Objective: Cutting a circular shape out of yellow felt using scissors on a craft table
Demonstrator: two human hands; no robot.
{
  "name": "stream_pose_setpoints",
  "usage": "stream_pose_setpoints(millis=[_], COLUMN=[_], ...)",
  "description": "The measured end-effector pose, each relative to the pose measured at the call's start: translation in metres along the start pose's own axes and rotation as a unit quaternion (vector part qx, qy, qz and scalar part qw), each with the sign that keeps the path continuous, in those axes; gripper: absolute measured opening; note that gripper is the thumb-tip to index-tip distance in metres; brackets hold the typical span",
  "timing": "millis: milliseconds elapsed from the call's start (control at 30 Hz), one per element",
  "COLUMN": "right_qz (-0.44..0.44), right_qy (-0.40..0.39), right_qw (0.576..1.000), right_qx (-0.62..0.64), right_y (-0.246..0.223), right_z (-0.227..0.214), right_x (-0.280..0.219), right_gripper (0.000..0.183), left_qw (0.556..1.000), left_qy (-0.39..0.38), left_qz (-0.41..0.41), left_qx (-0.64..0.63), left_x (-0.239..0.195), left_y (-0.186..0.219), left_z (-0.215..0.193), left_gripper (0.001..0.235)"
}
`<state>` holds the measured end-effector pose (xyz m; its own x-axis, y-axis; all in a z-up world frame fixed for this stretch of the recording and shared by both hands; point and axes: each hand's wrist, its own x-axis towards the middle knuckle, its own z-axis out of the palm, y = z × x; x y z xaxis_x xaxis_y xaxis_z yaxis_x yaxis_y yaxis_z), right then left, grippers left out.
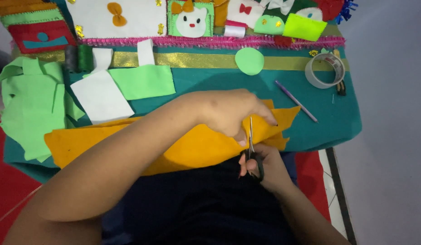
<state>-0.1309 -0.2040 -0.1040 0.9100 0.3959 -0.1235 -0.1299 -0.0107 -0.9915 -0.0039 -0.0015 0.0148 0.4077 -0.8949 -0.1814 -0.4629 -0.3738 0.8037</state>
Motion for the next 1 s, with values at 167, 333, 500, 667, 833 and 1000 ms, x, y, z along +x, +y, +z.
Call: stream_pose_setpoints(millis=[167, 333, 500, 667, 833, 1000], right_qz=[0.009, 0.020, 0.010, 0.022, -0.031, -0.077], right_qy=[0.006, 0.038, 0.039, 0.043, 0.136, 0.232], right_qw=[1.000, 0.999, 0.999, 0.998, 0.988, 0.970], right_qx=[-0.002, -0.016, -0.027, -0.039, -0.069, -0.002], right_y=[-0.001, 0.010, 0.002, 0.016, -0.040, -0.052], right_z=[0.003, -0.003, -0.001, -0.023, -0.022, -0.041], right_x=[0.001, 0.001, -0.001, -0.017, -0.029, -0.022], right_gripper=[0.067, 0.059, 0.050, 0.028, 0.031, 0.067], left_qw=[1.000, 1.000, 0.998, 0.931, 0.828, 0.805], left_qy=[-0.009, -0.011, 0.064, 0.343, 0.520, 0.534], left_qz=[-0.005, -0.003, -0.004, 0.116, 0.131, 0.158], left_qx=[-0.002, 0.005, 0.021, -0.045, -0.163, -0.206], left_x=[-0.005, -0.003, -0.013, -0.005, -0.020, -0.049], left_y=[0.007, 0.005, 0.005, -0.048, -0.038, -0.003], left_z=[0.000, 0.003, -0.005, 0.007, 0.019, 0.058], left_gripper=[0.073, 0.075, 0.075, 0.036, 0.041, 0.022])
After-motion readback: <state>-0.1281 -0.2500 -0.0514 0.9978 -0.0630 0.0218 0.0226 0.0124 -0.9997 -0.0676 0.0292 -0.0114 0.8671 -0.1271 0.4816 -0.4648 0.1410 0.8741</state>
